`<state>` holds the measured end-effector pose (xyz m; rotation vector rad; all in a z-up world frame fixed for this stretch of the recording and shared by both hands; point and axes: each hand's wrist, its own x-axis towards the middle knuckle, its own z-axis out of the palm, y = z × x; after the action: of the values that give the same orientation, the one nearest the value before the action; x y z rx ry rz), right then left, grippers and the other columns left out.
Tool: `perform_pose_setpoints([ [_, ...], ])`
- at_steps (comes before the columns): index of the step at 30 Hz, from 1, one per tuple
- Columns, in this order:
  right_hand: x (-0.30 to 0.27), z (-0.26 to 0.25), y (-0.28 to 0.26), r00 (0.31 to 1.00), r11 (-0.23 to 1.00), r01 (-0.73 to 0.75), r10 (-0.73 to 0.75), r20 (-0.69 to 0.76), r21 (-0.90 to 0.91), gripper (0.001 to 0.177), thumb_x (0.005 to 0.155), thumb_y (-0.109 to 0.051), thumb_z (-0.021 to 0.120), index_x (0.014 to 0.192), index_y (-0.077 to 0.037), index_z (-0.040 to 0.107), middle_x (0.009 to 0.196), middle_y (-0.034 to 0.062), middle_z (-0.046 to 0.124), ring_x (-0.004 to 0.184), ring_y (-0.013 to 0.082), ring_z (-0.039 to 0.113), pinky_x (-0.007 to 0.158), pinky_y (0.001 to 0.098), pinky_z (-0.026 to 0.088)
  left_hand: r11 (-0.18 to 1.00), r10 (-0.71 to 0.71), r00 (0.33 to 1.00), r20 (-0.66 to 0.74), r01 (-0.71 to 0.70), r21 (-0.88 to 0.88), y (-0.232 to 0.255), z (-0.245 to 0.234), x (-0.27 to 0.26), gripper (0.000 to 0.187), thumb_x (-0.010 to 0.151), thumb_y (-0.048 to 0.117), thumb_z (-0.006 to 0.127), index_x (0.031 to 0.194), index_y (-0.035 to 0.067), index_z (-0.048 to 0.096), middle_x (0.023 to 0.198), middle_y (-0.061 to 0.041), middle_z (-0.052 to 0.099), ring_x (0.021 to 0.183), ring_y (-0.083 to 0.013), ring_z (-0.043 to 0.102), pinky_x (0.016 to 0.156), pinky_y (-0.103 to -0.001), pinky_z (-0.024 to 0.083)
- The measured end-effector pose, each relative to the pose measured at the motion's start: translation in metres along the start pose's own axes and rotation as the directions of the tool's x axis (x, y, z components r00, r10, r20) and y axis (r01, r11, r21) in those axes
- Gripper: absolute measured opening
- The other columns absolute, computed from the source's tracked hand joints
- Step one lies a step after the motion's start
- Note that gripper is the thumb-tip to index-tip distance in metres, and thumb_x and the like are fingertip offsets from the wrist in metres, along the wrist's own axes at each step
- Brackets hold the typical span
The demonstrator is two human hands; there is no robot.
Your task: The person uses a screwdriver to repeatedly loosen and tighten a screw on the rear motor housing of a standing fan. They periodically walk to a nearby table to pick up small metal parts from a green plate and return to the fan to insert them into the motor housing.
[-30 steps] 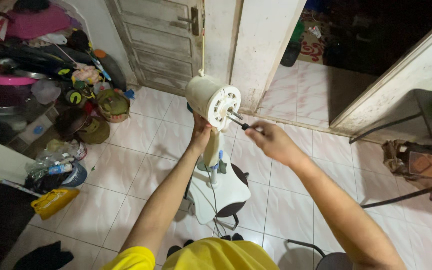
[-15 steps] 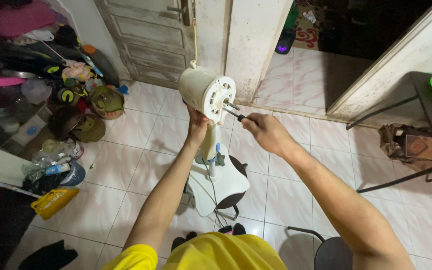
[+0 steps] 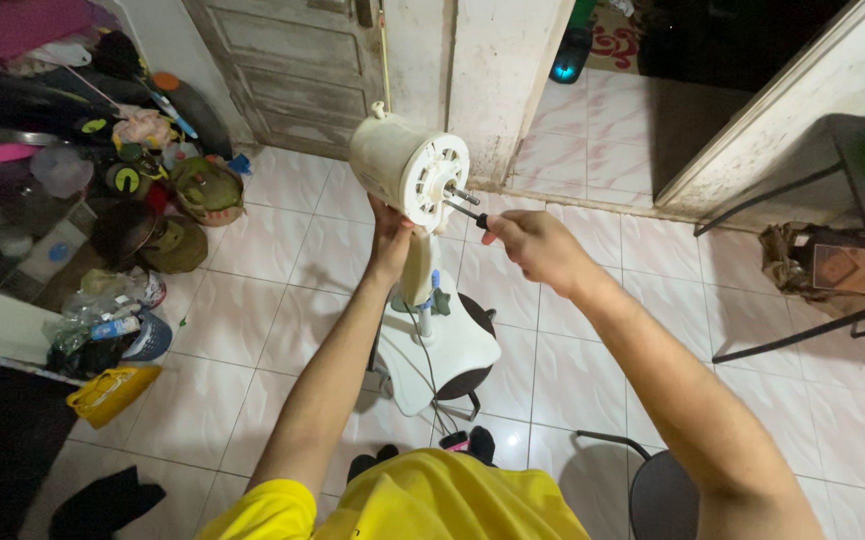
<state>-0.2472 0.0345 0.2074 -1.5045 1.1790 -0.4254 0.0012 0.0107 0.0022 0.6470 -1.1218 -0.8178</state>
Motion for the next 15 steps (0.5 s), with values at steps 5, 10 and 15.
perform_pose_setpoints([
  [5, -0.013, 0.007, 0.013, 0.379, 0.009, 0.442, -0.908, 0.178, -0.897, 0.023, 0.103, -0.025, 0.061, 0.108, -0.003, 0.057, 0.083, 0.0094, 0.059, 0.071, 0.0264, 0.063, 0.062, 0.0383, 0.051, 0.984, -0.068, 0.991, 0.113, 0.085, -0.157, 0.001, -0.008, 0.000, 0.107, 0.097, 0.028, 0.076, 0.166, 0.022, -0.006, 0.165, -0.008, 0.033, 0.151, -0.0236, 0.035, 0.124, -0.042, 0.034],
  [10, -0.006, 0.019, 0.011, 0.666, 0.240, 0.378, -0.741, 0.082, -0.894, 0.025, 0.104, -0.027, 0.063, 0.100, -0.003, 0.061, 0.071, 0.0151, 0.065, 0.061, 0.0356, 0.065, 0.053, 0.0479, 0.050, 0.979, -0.112, 0.980, 0.165, 0.137, -0.149, 0.003, -0.018, 0.004, 0.112, 0.094, 0.005, 0.076, 0.166, 0.027, -0.008, 0.166, -0.007, 0.030, 0.154, -0.0236, 0.033, 0.127, -0.043, 0.031],
  [15, -0.004, 0.023, -0.003, 0.828, 0.623, 0.388, -0.560, -0.040, -0.679, 0.027, 0.102, -0.028, 0.062, 0.096, -0.001, 0.066, 0.064, 0.0217, 0.064, 0.061, 0.0433, 0.061, 0.056, 0.0518, 0.046, 0.984, -0.107, 0.980, 0.166, 0.129, -0.122, 0.005, -0.020, 0.006, 0.109, 0.096, 0.007, 0.075, 0.166, 0.025, -0.007, 0.170, -0.007, 0.025, 0.158, -0.0222, 0.028, 0.129, -0.043, 0.027],
])
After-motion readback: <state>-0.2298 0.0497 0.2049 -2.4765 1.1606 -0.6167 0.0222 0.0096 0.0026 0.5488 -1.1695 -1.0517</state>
